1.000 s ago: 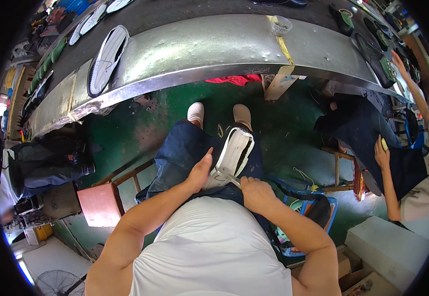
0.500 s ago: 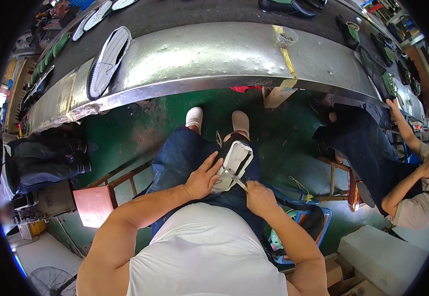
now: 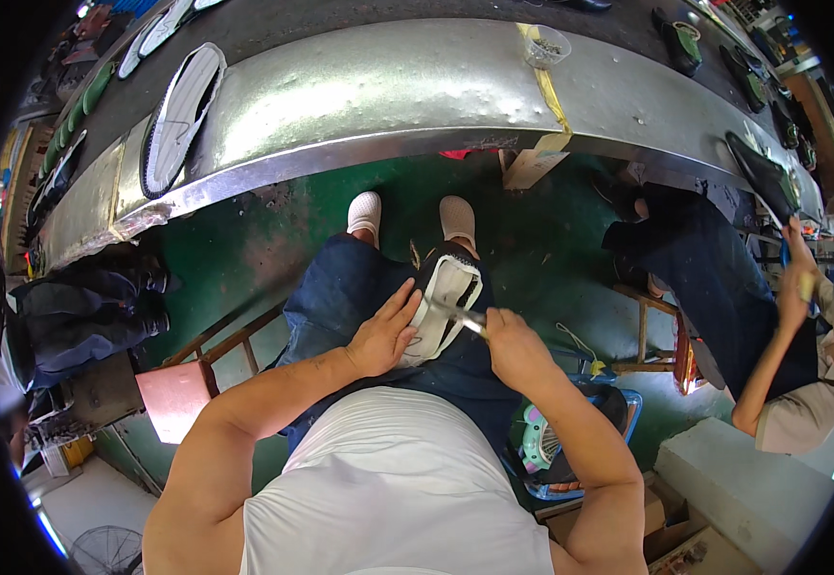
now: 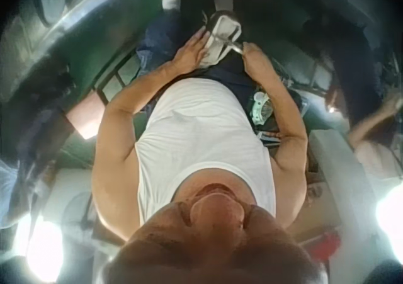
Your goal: Manually applying adhesive and assembling shoe components on a production line.
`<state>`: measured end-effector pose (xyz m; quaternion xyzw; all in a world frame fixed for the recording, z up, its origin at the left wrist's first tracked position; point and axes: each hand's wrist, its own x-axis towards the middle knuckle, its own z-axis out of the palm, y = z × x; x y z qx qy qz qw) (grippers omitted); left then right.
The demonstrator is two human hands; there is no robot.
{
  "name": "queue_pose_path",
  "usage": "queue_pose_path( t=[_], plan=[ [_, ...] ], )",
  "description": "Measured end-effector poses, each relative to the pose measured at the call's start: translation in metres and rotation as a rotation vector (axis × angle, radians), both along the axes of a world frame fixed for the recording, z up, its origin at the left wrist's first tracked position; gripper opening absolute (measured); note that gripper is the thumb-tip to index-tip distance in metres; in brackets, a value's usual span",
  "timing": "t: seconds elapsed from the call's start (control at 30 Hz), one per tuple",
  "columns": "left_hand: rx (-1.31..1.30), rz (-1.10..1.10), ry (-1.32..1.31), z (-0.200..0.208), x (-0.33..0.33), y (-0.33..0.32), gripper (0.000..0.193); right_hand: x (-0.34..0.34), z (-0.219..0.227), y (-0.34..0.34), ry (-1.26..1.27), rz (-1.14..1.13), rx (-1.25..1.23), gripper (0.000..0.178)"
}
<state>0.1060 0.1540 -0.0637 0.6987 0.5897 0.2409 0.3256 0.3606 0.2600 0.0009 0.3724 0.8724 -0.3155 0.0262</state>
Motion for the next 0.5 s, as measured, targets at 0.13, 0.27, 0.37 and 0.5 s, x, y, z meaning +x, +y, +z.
queue_pose_path(
  t=[0.13, 0.27, 0.37, 0.5],
  plan=[
    [-0.007, 0.019, -0.012, -0.002, -0.001, 0.001, 0.058, -0.003, -0.013, -0.006, -0.106, -0.087, 0.001, 0.023],
    [-0.058, -0.077, 0.072, 0.014, -0.001, 0.008, 0.057, 0.006, -0.024, -0.016, -0.054, -0.182, -0.055, 0.019],
    [-0.102, -0.070, 0.065, 0.018, -0.001, 0.010, 0.056, 0.009, -0.003, 0.016, -0.109, -0.064, -0.352, 0.023],
    [-0.162, -0.049, 0.116, 0.024, -0.003, 0.013, 0.055, -0.005, 0.040, 0.021, -0.004, -0.194, -0.348, 0.030]
  ],
)
